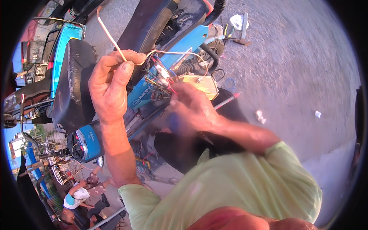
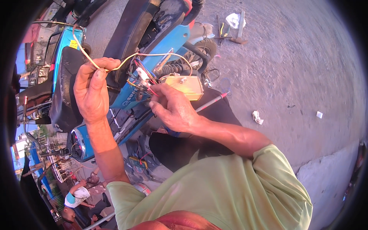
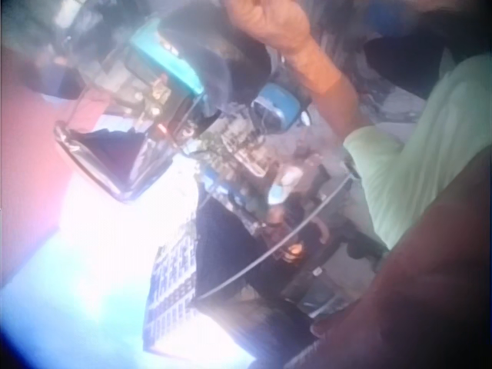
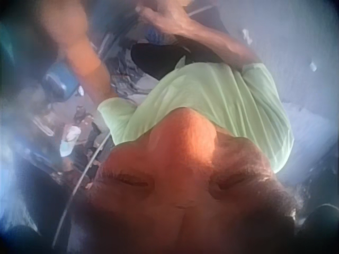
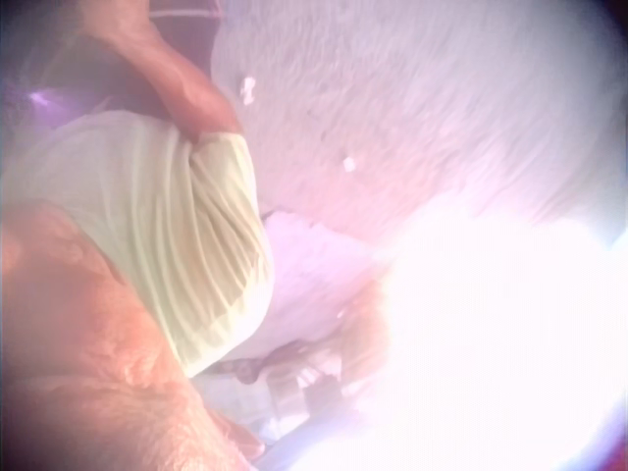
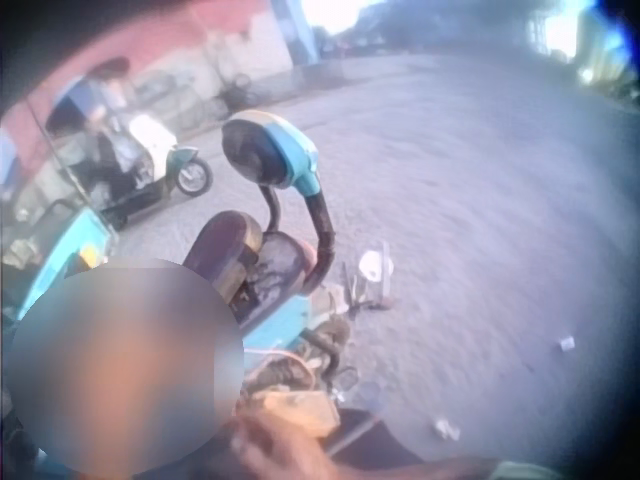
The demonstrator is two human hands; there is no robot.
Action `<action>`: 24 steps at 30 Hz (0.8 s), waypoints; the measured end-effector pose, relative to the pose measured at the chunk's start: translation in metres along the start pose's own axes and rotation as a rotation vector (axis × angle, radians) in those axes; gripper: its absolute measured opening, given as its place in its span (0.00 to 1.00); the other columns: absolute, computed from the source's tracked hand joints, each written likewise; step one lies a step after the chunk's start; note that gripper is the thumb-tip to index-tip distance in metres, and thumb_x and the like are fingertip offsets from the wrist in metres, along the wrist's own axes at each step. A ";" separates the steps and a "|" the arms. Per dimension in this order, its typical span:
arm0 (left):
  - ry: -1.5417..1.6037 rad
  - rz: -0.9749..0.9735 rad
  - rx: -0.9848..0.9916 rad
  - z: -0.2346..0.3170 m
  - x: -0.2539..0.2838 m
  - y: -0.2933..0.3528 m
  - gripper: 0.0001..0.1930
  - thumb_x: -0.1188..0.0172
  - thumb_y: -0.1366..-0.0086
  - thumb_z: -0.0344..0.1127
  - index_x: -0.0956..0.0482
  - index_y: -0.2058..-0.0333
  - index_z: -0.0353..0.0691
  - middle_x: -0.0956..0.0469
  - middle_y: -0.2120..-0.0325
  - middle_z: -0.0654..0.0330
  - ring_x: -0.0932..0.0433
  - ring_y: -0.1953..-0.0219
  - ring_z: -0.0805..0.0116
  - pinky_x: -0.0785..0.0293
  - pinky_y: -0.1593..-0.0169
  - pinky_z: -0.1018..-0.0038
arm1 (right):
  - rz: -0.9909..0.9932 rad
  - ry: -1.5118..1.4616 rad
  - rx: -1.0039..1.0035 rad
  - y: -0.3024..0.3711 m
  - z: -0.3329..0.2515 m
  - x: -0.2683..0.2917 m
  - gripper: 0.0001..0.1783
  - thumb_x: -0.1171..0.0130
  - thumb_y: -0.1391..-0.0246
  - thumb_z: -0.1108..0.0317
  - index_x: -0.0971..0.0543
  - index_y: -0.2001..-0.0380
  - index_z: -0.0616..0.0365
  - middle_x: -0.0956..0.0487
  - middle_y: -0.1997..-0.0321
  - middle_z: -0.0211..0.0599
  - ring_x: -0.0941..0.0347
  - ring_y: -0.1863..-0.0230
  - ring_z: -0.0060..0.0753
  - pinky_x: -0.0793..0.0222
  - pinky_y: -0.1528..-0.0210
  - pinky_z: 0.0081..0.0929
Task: The person works on the wiring and electronic components of a blue bicycle. They strip wires using pliers, test electrical connections with a multimeter, and connect various colored wires by hand to a small electronic board near the handlebars.
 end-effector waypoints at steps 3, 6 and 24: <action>0.005 0.015 -0.054 0.006 0.001 0.009 0.11 0.46 0.27 0.31 0.23 0.55 0.28 0.19 0.57 0.46 0.20 0.50 0.54 0.27 0.40 0.58 | -0.012 -0.063 -0.002 -0.001 0.003 0.002 0.21 0.40 0.38 0.72 0.29 0.43 0.68 0.22 0.65 0.32 0.28 0.71 0.18 0.29 0.67 0.23; 0.039 0.016 -0.175 0.013 -0.006 0.024 0.08 0.39 0.32 0.28 0.20 0.57 0.30 0.18 0.59 0.48 0.20 0.55 0.63 0.24 0.48 0.68 | -0.009 -0.124 -0.087 -0.002 -0.003 0.002 0.19 0.42 0.36 0.73 0.28 0.44 0.67 0.22 0.65 0.33 0.28 0.70 0.16 0.29 0.68 0.20; -0.079 0.069 -0.165 -0.004 -0.035 0.075 0.10 0.34 0.41 0.20 0.18 0.59 0.34 0.17 0.63 0.54 0.17 0.59 0.61 0.21 0.53 0.69 | -0.018 -0.029 -0.087 0.000 -0.024 -0.009 0.19 0.43 0.36 0.77 0.28 0.43 0.67 0.24 0.60 0.30 0.26 0.62 0.18 0.27 0.60 0.18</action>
Point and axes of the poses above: each hand's wrist, its own y-axis away from the middle knuckle, its own x-axis out of the back of the hand, z = x × y, the point moved 1 cm from there along -y, towards the middle knuckle
